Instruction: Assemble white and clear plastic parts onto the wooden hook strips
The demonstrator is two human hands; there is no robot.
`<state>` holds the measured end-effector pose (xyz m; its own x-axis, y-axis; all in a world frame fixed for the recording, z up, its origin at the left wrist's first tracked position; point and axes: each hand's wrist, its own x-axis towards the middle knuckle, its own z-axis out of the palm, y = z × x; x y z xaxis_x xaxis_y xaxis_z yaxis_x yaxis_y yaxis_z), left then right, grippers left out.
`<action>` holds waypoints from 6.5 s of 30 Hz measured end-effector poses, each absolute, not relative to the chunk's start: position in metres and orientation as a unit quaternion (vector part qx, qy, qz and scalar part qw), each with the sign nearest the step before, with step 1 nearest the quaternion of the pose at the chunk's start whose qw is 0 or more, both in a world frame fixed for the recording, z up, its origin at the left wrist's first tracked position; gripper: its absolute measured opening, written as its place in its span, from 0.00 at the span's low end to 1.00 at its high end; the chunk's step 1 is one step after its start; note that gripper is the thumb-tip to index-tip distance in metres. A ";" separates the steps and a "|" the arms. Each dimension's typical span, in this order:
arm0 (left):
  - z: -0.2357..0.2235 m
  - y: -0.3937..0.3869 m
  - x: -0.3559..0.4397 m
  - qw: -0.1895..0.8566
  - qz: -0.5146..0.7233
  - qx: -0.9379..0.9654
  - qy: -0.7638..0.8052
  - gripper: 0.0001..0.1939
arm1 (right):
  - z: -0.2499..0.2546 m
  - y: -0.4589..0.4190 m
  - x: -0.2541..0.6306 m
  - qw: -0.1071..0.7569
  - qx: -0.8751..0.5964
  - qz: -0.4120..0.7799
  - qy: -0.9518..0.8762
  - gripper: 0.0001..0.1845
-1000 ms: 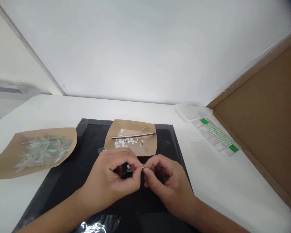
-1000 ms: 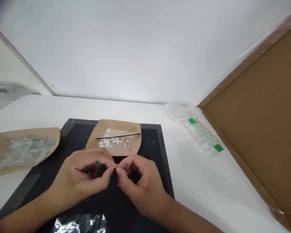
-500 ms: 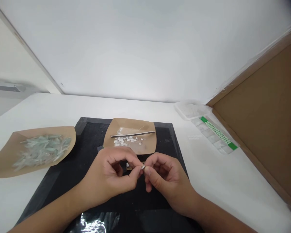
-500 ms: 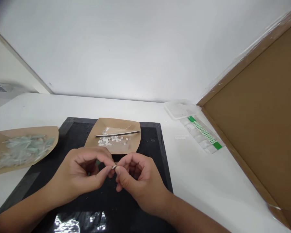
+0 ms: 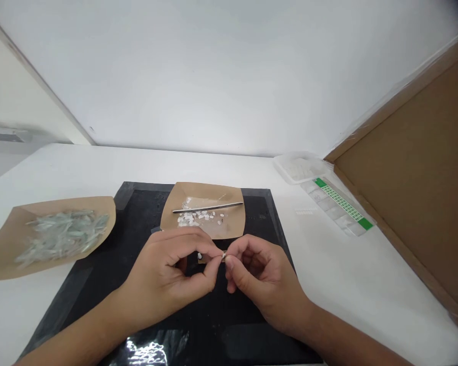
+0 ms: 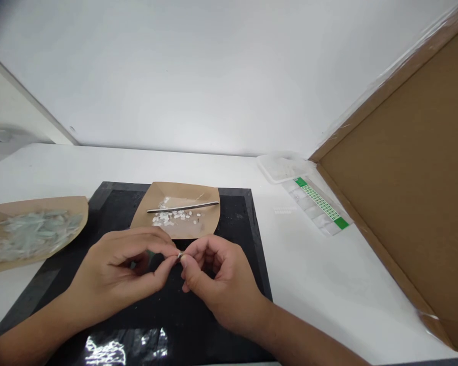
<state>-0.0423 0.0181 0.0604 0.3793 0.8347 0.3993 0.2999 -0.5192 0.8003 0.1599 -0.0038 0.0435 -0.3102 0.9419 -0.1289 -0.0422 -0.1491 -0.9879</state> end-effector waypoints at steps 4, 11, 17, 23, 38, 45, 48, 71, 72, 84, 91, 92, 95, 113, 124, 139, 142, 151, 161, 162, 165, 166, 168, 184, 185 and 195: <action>0.061 0.017 -0.044 0.330 0.403 0.766 0.376 0.07 | 0.045 -0.005 0.160 0.393 -0.435 0.622 -0.520 0.11; 0.063 0.018 -0.042 0.365 0.390 0.754 0.382 0.06 | 0.046 -0.006 0.161 0.386 -0.430 0.643 -0.503 0.10; 0.065 0.013 -0.041 0.243 0.406 0.800 0.369 0.07 | 0.044 -0.006 0.161 0.390 -0.439 0.620 -0.521 0.10; 0.062 0.009 -0.043 0.182 0.386 0.832 0.354 0.10 | 0.041 -0.006 0.160 0.387 -0.446 0.563 -0.578 0.08; 0.069 0.010 -0.039 0.317 0.377 0.761 0.422 0.08 | 0.045 -0.003 0.160 0.367 -0.401 0.641 -0.541 0.10; 0.066 0.014 -0.043 0.466 0.357 0.677 0.444 0.06 | 0.045 -0.003 0.161 0.365 -0.385 0.659 -0.534 0.10; 0.063 0.016 -0.045 0.514 0.344 0.645 0.449 0.05 | 0.046 -0.002 0.161 0.361 -0.385 0.661 -0.534 0.10; 0.065 0.013 -0.048 0.633 0.341 0.573 0.393 0.03 | 0.042 0.000 0.164 0.409 -0.380 0.615 -0.556 0.08; 0.065 0.013 -0.048 0.618 0.337 0.587 0.399 0.04 | 0.042 0.000 0.164 0.413 -0.380 0.609 -0.560 0.08; 0.063 0.015 -0.045 0.530 0.358 0.647 0.415 0.02 | 0.043 0.001 0.165 0.415 -0.385 0.567 -0.599 0.06; 0.068 0.015 -0.047 0.561 0.341 0.637 0.405 0.05 | 0.039 0.001 0.166 0.426 -0.368 0.558 -0.610 0.04; 0.068 0.015 -0.047 0.561 0.339 0.638 0.406 0.05 | 0.039 0.001 0.166 0.427 -0.366 0.556 -0.612 0.04; 0.068 0.014 -0.047 0.558 0.334 0.637 0.414 0.07 | 0.039 0.000 0.166 0.427 -0.364 0.556 -0.613 0.04; 0.060 0.016 -0.048 0.621 0.337 0.573 0.415 0.09 | 0.033 0.000 0.164 0.429 -0.365 0.528 -0.636 0.04; 0.052 0.013 -0.047 0.636 0.351 0.544 0.420 0.07 | 0.036 -0.004 0.161 0.435 -0.363 0.391 -0.726 0.07; 0.054 0.011 -0.044 0.674 0.359 0.492 0.417 0.05 | 0.036 0.001 0.160 0.479 -0.380 0.320 -0.724 0.05; 0.052 0.013 -0.045 0.652 0.367 0.507 0.428 0.07 | 0.031 0.000 0.162 0.471 -0.380 0.380 -0.700 0.05; 0.050 0.018 -0.045 0.406 0.376 0.647 0.525 0.05 | 0.030 -0.001 0.161 0.493 -0.375 0.501 -0.604 0.05; 0.039 0.037 -0.051 0.048 0.403 0.765 0.500 0.03 | 0.038 0.001 0.169 0.478 -0.431 0.531 -0.551 0.11; 0.038 0.039 -0.052 0.050 0.399 0.765 0.503 0.04 | 0.039 0.002 0.171 0.481 -0.435 0.523 -0.553 0.11; 0.034 0.045 -0.056 0.065 0.389 0.763 0.512 0.06 | 0.041 0.007 0.178 0.484 -0.450 0.498 -0.561 0.10; 0.032 0.046 -0.057 0.070 0.386 0.764 0.512 0.07 | 0.042 0.010 0.181 0.485 -0.459 0.489 -0.561 0.11; 0.031 0.047 -0.060 0.078 0.381 0.768 0.510 0.09 | 0.044 0.015 0.187 0.488 -0.477 0.470 -0.559 0.12; 0.033 0.046 -0.066 0.097 0.344 0.803 0.477 0.05 | 0.029 0.029 0.221 0.316 -0.482 0.368 -0.730 0.04; 0.035 0.044 -0.066 0.097 0.342 0.822 0.445 0.04 | 0.029 0.030 0.222 0.305 -0.478 0.356 -0.743 0.03; 0.034 0.040 -0.058 0.088 0.263 0.920 0.277 0.17 | 0.022 0.027 0.231 0.238 -0.494 0.415 -0.726 0.03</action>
